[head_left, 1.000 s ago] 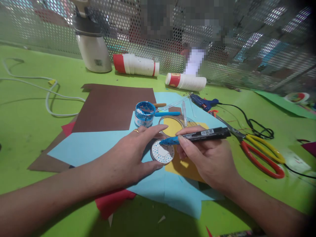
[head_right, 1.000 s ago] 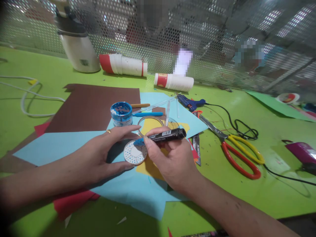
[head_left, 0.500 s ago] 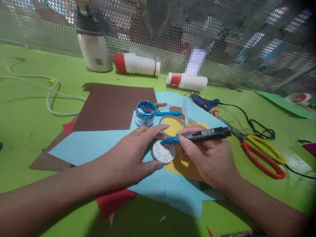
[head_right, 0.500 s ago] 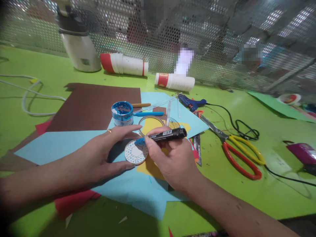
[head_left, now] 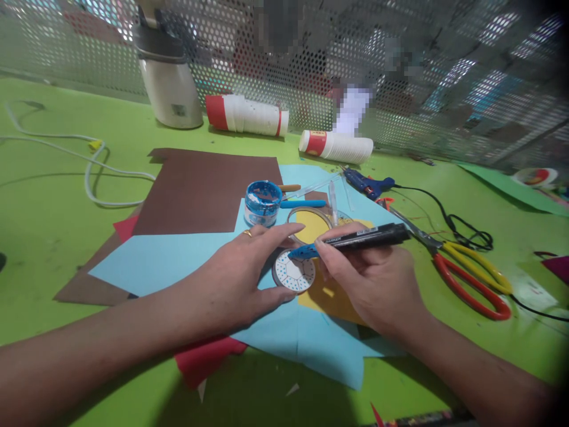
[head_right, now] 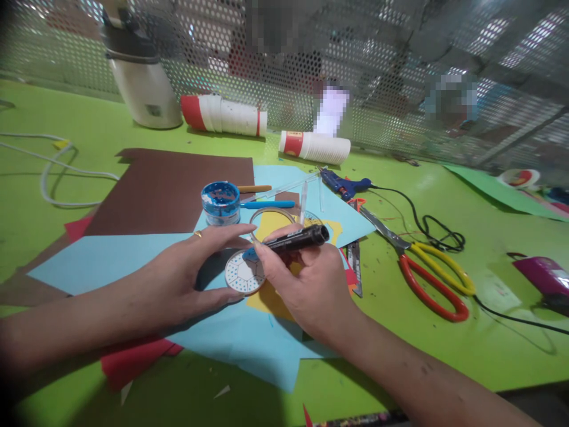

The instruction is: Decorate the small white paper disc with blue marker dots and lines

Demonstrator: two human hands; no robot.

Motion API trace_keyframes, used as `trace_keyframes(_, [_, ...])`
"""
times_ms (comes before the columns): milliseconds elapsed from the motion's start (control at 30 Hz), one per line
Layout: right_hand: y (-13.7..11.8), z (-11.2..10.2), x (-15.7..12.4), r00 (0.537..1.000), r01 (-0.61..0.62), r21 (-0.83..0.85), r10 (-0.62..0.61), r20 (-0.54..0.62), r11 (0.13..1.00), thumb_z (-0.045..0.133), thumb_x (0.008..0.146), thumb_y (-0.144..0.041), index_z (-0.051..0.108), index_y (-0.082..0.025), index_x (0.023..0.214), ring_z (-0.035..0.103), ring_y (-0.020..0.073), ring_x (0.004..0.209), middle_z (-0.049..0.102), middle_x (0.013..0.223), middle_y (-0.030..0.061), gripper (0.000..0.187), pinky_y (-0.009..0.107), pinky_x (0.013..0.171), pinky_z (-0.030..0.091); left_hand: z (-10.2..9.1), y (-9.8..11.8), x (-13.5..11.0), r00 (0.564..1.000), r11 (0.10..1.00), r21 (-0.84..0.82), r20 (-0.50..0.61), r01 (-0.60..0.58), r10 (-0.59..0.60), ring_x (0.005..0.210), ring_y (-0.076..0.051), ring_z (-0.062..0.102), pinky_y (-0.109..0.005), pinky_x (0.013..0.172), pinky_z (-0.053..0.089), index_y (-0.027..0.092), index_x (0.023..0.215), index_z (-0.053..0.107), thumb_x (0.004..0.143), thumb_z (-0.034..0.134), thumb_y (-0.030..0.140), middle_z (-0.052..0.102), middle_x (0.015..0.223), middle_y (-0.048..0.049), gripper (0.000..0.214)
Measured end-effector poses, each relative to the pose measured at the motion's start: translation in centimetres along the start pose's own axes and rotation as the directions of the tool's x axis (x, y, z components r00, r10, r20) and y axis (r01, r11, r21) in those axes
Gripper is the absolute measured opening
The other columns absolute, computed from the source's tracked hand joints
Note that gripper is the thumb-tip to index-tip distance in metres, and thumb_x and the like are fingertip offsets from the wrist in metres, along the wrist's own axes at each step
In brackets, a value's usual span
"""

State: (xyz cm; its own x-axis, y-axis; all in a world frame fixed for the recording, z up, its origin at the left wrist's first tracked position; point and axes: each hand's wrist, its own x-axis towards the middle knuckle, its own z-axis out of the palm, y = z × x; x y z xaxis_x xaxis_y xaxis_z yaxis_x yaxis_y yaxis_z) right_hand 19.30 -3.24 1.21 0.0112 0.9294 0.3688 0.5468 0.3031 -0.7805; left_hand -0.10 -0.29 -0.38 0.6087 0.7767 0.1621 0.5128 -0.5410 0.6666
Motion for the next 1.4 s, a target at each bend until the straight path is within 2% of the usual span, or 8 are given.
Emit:
trace_keyframes(433, [0.2,0.1,-0.2,0.999,0.038,0.034,-0.037,-0.015,0.999,0.068,0.082,-0.025,0.064,-0.023,0.077,0.059,0.0095,0.05,0.065,0.063,-0.0045,0.007,0.021,0.05,0.051,0.1,0.0,0.1,1.0,0.999,-0.031,-0.011,0.027,-0.028,0.114,-0.026,0.058,-0.042,0.097,0.047,0.025,0.142,0.04,0.076,0.071,0.03,0.061,0.13,-0.0074,0.073])
trace_keyframes(600, [0.5,0.1,-0.5,0.998,0.052,-0.002,-0.052,-0.033,0.999,0.068,0.082,-0.024,0.063,-0.022,0.078,0.06,0.0106,0.051,0.064,0.063,-0.0035,0.006,0.022,0.047,0.049,0.1,0.0,0.1,1.0,0.999,-0.035,-0.011,0.008,-0.008,0.116,-0.025,0.058,-0.041,0.098,0.046,0.024,0.142,0.039,0.077,0.071,0.028,0.062,0.13,-0.0061,0.073])
trace_keyframes(767, [0.6,0.2,-0.5,0.999,0.027,0.053,-0.026,-0.02,0.998,0.067,0.083,-0.023,0.064,-0.021,0.082,0.059,0.0102,0.048,0.062,0.059,-0.0044,0.003,0.023,0.048,0.052,0.0,0.0,0.0,1.0,1.0,-0.025,-0.005,-0.005,0.005,0.119,-0.023,0.056,-0.039,0.1,0.045,0.025,0.142,0.038,0.078,0.071,0.027,0.061,0.133,-0.0042,0.072])
trace_keyframes(1000, [-0.4,-0.5,-0.6,0.973,0.093,0.147,-0.059,-0.224,0.985,0.066,0.081,-0.016,0.063,-0.02,0.078,0.061,0.0085,0.048,0.062,0.058,-0.0055,0.006,0.02,0.051,0.052,-0.1,0.1,-0.1,1.0,1.0,-0.03,0.004,0.005,-0.005,0.115,-0.023,0.058,-0.037,0.098,0.045,0.027,0.142,0.037,0.078,0.071,0.027,0.063,0.128,-0.0023,0.072])
trace_keyframes(1233, [-0.2,-0.9,-0.6,0.993,0.011,0.181,0.011,-0.12,0.984,0.063,0.084,-0.015,0.065,-0.021,0.083,0.061,0.0102,0.052,0.062,0.063,-0.0035,0.006,0.023,0.052,0.053,-0.1,0.0,-0.1,1.0,0.999,-0.04,0.002,0.001,-0.001,0.115,-0.024,0.057,-0.04,0.098,0.045,0.026,0.142,0.038,0.08,0.069,0.029,0.062,0.129,-0.005,0.07])
trace_keyframes(1400, [-0.2,-0.8,-0.4,0.998,0.036,0.184,-0.027,-0.048,0.982,0.062,0.083,-0.015,0.067,-0.017,0.092,0.06,0.0092,0.056,0.068,0.082,0.0021,0.011,0.024,0.054,0.052,0.0,-0.1,0.1,1.0,0.999,-0.038,-0.009,0.003,-0.004,0.113,-0.025,0.059,-0.04,0.097,0.047,0.025,0.141,0.039,0.08,0.069,0.031,0.063,0.126,-0.0065,0.068])
